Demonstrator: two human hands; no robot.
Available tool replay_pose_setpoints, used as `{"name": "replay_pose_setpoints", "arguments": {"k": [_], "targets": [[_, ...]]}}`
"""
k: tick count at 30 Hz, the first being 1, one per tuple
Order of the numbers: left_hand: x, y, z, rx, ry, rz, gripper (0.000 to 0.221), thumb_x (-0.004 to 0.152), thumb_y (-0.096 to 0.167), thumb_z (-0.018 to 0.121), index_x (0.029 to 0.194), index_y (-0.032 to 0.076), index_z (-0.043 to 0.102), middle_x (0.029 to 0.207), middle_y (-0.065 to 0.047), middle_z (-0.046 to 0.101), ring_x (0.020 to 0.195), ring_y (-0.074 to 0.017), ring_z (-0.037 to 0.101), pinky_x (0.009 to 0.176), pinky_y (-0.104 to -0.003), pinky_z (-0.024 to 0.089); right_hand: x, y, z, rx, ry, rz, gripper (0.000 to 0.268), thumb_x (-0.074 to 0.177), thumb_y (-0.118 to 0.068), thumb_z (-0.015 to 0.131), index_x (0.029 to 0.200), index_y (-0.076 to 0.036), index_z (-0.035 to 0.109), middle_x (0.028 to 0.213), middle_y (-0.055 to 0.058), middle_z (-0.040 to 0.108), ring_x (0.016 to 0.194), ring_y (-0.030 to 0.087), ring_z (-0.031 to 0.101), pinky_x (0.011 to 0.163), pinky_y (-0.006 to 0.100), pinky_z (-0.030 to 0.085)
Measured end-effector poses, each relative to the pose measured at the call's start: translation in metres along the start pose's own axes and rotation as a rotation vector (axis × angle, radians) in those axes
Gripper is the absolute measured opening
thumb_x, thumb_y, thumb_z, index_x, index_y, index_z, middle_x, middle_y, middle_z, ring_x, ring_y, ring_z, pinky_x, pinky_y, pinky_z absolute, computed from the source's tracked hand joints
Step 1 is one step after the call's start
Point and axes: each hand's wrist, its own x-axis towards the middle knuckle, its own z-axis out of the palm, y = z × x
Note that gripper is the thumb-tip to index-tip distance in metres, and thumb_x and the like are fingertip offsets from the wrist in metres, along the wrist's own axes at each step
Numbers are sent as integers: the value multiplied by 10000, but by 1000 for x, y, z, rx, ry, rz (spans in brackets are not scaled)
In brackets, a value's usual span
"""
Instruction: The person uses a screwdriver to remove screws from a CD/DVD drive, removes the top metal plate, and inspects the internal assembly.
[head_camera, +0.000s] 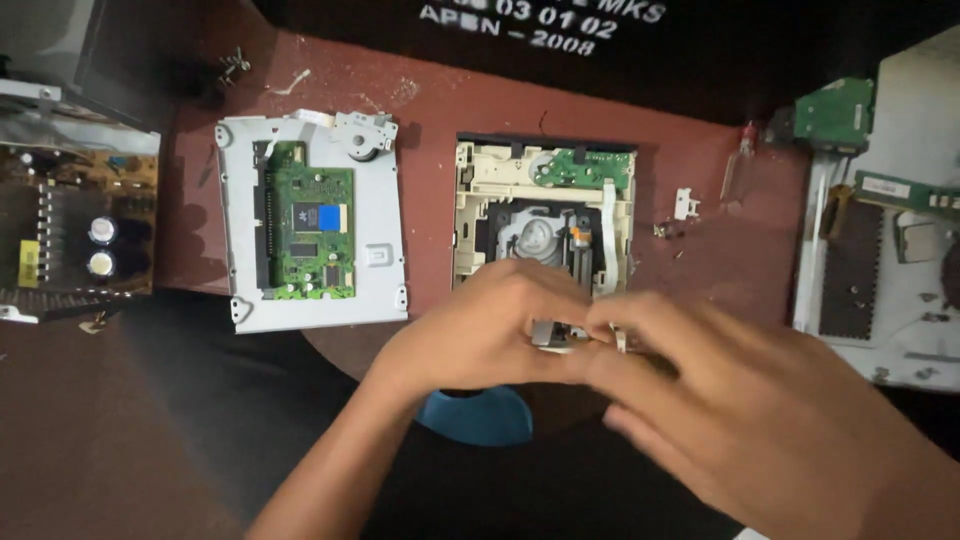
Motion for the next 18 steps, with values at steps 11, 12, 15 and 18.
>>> {"name": "replay_pose_setpoints", "arguments": {"k": [11,12,15,18], "targets": [[-3,2,-5,-56,-45,45,235,979,106,659,1196,16,662,1206,-159,731,1108,-346,733,1000,-459,579,7,7,-18,49,257,-110,330,906,-172,712,1218,-74,662,1026,32,707,811,203,645,745,328,525],[-2,1,-4,-58,-21,21,195,977,95,673,1161,31,680,1168,-143,744,1083,-319,742,986,-440,606,5,8,-17,44,219,-123,308,898,-162,682,1200,-109,675,1087,15,702,910,238,630,835,351,517],[0,6,-4,-35,25,-42,111,943,82,695,1048,79,658,1001,-73,703,928,-242,685,871,-368,539,5,8,-17,72,196,-66,390,847,-249,712,1220,-164,643,1226,48,642,905,242,645,813,366,529],[5,10,2,2,54,-85,173,906,111,725,940,135,557,844,-3,607,775,-173,582,741,-296,413,2,2,-10,16,175,139,472,836,-541,729,1174,-229,625,1039,11,603,688,174,648,601,347,560]]}}
